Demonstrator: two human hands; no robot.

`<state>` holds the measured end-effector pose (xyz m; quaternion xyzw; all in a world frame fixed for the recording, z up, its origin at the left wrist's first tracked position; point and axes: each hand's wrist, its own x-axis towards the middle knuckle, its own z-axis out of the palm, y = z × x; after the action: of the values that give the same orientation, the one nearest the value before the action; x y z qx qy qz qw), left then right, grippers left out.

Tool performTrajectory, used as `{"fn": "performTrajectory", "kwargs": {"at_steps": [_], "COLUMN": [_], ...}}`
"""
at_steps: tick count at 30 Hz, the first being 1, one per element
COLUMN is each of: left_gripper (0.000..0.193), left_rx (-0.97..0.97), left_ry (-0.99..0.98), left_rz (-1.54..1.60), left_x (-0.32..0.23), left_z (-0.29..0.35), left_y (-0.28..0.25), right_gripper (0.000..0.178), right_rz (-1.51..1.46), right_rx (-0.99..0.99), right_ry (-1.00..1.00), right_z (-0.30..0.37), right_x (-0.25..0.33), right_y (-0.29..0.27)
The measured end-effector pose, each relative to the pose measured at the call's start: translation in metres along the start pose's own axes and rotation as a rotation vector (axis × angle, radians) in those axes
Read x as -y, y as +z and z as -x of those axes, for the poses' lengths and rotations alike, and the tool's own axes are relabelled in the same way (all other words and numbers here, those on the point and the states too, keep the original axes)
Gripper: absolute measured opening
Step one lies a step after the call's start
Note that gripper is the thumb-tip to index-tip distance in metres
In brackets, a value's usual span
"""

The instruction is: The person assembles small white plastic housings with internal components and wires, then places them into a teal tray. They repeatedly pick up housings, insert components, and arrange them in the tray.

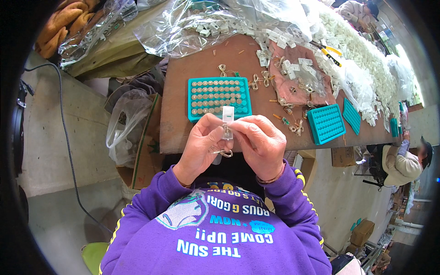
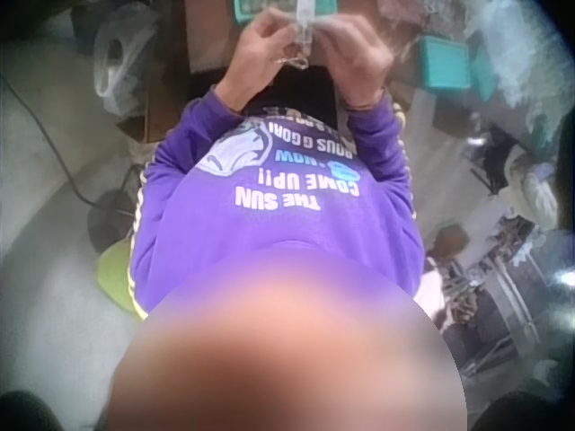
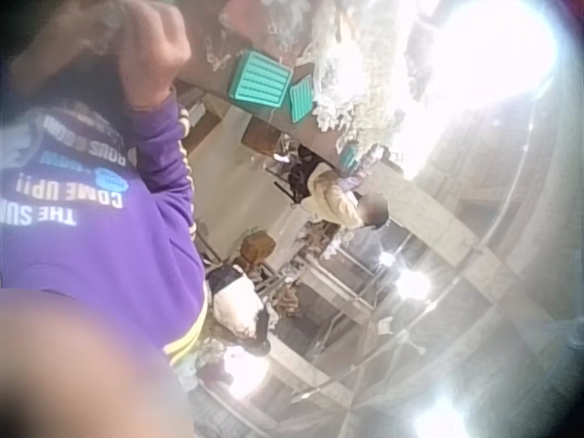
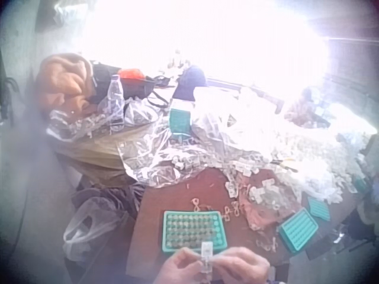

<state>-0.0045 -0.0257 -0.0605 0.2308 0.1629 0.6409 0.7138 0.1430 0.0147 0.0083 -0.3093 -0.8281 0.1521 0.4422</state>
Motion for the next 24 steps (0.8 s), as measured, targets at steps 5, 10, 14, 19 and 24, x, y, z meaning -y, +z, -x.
{"fn": "performTrajectory", "kwargs": {"at_steps": [5,10,14,19,24], "left_gripper": [0.016,0.017,0.016,0.016,0.016], "left_rx": [-0.023,-0.019,-0.024,-0.028,-0.032], "left_ry": [-0.02,-0.026,-0.034,-0.028,-0.014], "left_rz": [-0.021,-0.006,0.001,0.002,-0.017], "left_x": [0.0003,-0.0008,-0.0006,-0.0005,-0.0003], "left_z": [-0.0003,-0.0007,-0.0009,-0.0018,-0.0016], "left_y": [0.0004,-0.0005,-0.0008,-0.0009,0.0002], "right_gripper": [0.023,0.02,0.018,0.017,0.018], "right_rz": [0.015,-0.057,-0.165,-0.164,-0.089], "right_rx": [0.005,0.004,0.005,0.001,0.047], "right_ry": [-0.033,0.057,0.199,0.2,0.061], "right_z": [0.0001,0.0002,0.0001,-0.0011,-0.006], "right_x": [-0.0021,-0.0041,-0.007,-0.0077,-0.0052], "right_y": [0.0005,0.0018,0.0011,0.0017,-0.0009]}}
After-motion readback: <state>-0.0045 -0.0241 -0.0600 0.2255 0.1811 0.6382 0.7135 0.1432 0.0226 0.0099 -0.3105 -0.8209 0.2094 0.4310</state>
